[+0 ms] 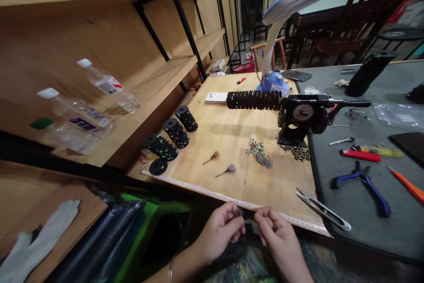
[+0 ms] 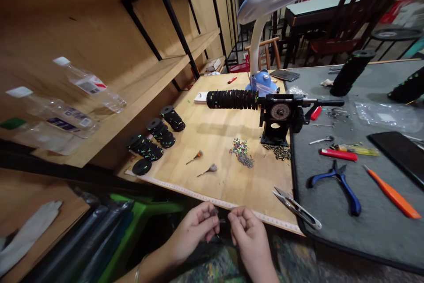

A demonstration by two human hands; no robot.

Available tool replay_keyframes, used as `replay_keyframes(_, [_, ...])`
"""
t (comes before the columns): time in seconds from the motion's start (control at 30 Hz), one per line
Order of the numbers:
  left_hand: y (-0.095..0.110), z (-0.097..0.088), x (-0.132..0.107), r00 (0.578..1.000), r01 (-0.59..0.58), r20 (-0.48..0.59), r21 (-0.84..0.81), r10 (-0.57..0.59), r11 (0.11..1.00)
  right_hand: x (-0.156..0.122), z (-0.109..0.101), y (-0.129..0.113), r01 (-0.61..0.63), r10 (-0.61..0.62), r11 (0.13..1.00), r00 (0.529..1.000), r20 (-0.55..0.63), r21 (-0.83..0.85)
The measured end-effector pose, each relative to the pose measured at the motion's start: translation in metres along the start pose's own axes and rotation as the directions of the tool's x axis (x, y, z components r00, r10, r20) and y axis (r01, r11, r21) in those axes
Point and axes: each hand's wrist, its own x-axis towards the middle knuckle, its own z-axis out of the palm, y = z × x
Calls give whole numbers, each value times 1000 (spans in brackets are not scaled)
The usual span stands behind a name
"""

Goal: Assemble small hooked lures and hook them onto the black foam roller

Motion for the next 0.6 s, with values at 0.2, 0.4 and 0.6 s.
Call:
replay_keyframes(0.2, [-3, 7, -4, 1000, 1, -29, 36, 0, 999, -9, 2, 20, -85, 84, 996, 994, 65, 12])
replay_keyframes(0.4, [-6, 6, -4, 1000, 17, -19, -9, -17, 1000, -10, 3, 26, -39, 42, 998, 997, 69, -43])
replay_keyframes(0.6, [-14, 1, -4, 999, -17, -47, 49, 19, 999, -8, 5, 2, 11, 2, 976, 998, 57, -218])
